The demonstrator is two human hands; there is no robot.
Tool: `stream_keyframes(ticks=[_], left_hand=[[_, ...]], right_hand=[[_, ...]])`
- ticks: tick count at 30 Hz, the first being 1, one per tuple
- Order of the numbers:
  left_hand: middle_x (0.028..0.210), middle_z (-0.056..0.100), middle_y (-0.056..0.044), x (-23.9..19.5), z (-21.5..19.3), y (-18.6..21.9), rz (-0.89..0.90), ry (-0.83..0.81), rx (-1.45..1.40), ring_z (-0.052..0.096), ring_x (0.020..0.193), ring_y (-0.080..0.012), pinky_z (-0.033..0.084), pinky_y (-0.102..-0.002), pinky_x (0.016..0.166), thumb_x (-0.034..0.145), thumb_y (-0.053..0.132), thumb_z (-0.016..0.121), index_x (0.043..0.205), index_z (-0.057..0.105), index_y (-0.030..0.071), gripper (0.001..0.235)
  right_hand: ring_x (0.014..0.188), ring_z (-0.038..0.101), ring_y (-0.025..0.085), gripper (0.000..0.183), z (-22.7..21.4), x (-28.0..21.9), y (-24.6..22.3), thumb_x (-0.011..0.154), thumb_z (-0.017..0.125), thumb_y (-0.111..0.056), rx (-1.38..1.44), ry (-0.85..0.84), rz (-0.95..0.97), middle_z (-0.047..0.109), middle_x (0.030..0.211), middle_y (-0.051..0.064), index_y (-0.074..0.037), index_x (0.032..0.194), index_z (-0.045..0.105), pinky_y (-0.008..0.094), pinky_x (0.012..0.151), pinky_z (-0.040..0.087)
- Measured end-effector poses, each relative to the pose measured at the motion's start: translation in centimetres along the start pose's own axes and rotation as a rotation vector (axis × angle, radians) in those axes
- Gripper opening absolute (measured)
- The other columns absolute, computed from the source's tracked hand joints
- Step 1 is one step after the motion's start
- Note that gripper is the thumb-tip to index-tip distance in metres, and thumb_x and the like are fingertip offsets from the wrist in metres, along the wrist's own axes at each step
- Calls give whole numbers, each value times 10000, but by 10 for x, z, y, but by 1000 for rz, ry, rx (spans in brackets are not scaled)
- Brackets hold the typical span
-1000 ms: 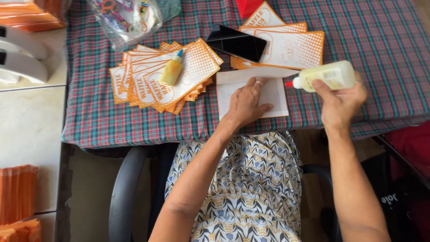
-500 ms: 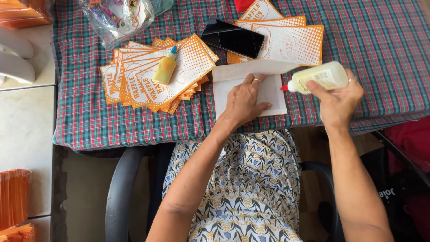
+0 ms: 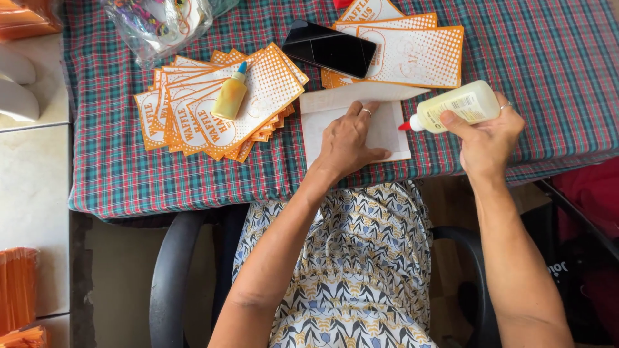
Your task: Folding paper menus and applying glue to the edges to assemble them.
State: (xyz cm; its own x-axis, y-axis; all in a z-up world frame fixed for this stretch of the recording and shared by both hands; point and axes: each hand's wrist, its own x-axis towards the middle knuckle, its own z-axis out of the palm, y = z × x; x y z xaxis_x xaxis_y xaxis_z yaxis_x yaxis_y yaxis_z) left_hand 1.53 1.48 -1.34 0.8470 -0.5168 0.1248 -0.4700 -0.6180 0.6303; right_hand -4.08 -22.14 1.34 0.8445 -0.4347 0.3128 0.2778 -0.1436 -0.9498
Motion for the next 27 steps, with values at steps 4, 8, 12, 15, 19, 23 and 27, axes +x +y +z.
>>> stream_keyframes(ticks=[4,8,12,15,19,23,27], left_hand=[[1254,559,-103,1,0,2,-7,-2,8,690,969,-418,543,-534,798,675,503,928,1434,488,101,965],[1226,567,-91,2,3,0,-18,-2,15,701,937,-397,547,-521,761,655,516,930,1418,503,93,971],[1241,574,-95,2,1,0,-11,5,34,705,915,-410,550,-531,769,658,532,932,1414,507,99,969],[1415,532,-130,5,3,-6,-23,-74,32,673,1080,-421,514,-532,916,743,602,843,1485,467,101,971],[1348,539,-103,9,-12,-9,19,-146,-14,640,1143,-380,492,-575,929,914,449,687,1502,430,90,735],[1396,512,-100,8,-47,-3,-22,-350,-199,633,1147,-367,429,-528,969,1005,506,370,1480,481,90,641],[1158,651,-180,6,-73,6,-71,-340,-340,724,1066,-420,506,-543,997,971,729,220,1353,647,60,881]], right_hand=[[1014,725,231,452,-17,-16,-10,782,918,-26,-61,-42,45,713,1064,117,8,1147,654,404,908,699],[998,730,234,472,-27,-20,-15,768,920,-42,-66,-71,58,705,1068,126,9,1150,647,382,903,691],[1067,725,263,419,-32,-23,-30,822,918,-70,-84,-60,0,669,1101,109,-3,1131,642,413,931,704],[1018,700,232,464,-33,-31,-22,794,922,-50,-109,-60,9,668,1084,110,18,1151,633,371,909,678],[1019,710,220,434,-26,-42,-12,790,918,-59,-77,-55,61,688,1066,101,-11,1123,644,373,906,688],[996,702,245,397,-3,-56,-7,787,916,-36,-17,-51,0,670,1042,110,12,1074,646,376,870,683],[1059,728,270,479,20,-68,19,711,948,43,47,-80,-42,739,1026,185,-9,1081,649,411,940,622]])
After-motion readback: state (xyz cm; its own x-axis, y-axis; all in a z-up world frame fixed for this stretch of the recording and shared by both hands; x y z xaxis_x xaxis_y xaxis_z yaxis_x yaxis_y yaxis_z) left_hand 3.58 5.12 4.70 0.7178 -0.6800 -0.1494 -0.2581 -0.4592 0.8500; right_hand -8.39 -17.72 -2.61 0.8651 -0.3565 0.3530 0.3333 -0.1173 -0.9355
